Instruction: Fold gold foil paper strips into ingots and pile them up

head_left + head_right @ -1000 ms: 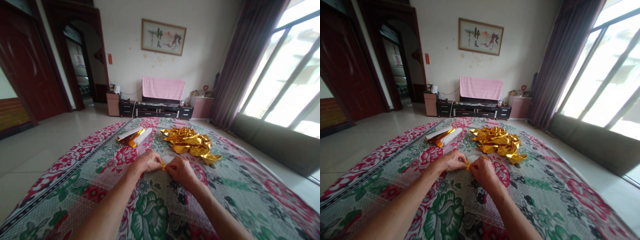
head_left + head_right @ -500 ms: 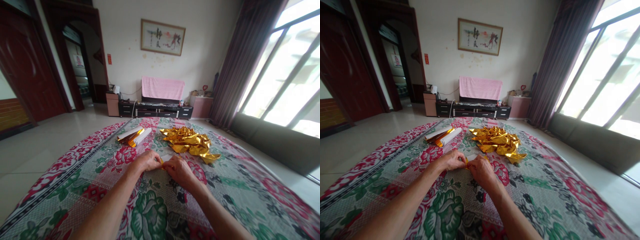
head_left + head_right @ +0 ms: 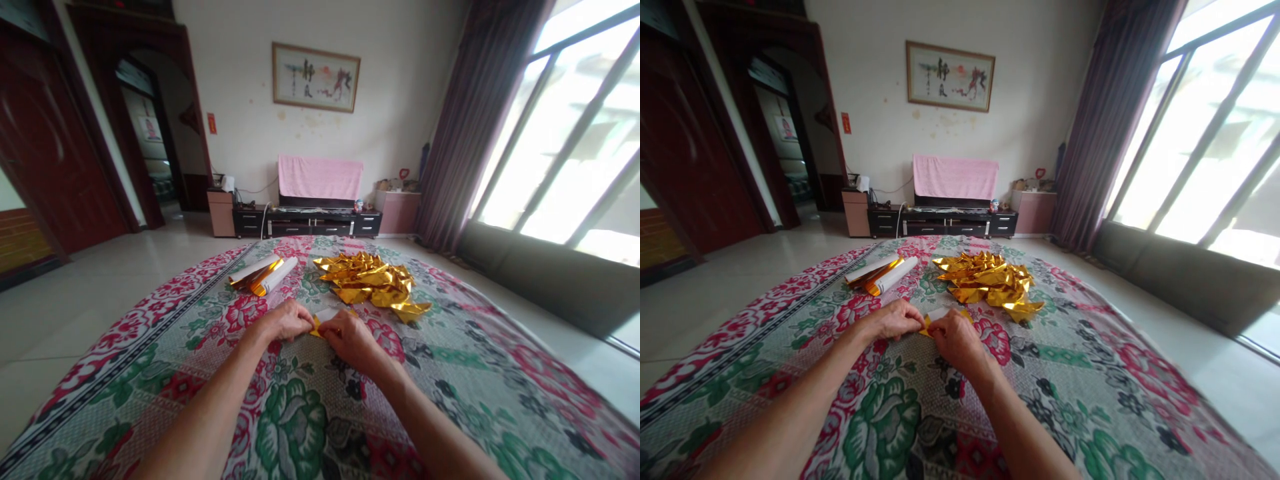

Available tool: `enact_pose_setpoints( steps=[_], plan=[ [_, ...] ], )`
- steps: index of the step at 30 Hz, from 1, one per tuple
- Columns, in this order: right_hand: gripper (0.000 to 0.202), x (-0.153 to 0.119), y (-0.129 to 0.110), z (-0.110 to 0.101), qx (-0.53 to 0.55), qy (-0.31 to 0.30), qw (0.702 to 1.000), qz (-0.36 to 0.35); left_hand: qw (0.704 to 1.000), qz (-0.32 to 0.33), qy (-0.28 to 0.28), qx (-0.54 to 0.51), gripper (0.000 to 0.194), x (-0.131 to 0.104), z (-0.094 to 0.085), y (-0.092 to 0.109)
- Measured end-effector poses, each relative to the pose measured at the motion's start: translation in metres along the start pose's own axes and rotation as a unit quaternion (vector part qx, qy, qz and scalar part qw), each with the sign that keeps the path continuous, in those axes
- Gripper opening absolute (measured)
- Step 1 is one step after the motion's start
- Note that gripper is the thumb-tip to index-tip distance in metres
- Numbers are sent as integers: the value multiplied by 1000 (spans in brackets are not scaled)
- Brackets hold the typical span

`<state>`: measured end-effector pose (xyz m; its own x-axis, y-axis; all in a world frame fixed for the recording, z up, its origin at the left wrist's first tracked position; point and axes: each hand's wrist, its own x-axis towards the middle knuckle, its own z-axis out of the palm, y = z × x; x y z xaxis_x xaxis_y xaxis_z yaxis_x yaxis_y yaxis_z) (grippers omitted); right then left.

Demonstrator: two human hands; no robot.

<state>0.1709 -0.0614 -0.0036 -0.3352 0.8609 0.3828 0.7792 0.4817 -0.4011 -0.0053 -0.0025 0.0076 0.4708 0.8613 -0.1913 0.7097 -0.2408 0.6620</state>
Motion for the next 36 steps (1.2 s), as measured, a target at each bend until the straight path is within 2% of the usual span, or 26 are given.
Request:
enact_pose_setpoints(
  steps=[10, 16, 23, 36],
  plan=[
    [27, 0, -1, -1, 5, 0, 1000, 25, 1000, -15, 17, 8, 34, -4, 3, 9],
    [26, -2, -3, 1, -9, 5, 1000, 23, 999, 16, 39, 29, 29, -6, 4, 9],
    [21, -6, -5, 3, -17, 11, 998, 54, 996, 58, 55, 50, 31, -1, 6, 0],
    [23, -13, 0, -8, -31, -9, 999, 31, 994, 52, 58, 78, 29, -3, 6, 4]
  ],
)
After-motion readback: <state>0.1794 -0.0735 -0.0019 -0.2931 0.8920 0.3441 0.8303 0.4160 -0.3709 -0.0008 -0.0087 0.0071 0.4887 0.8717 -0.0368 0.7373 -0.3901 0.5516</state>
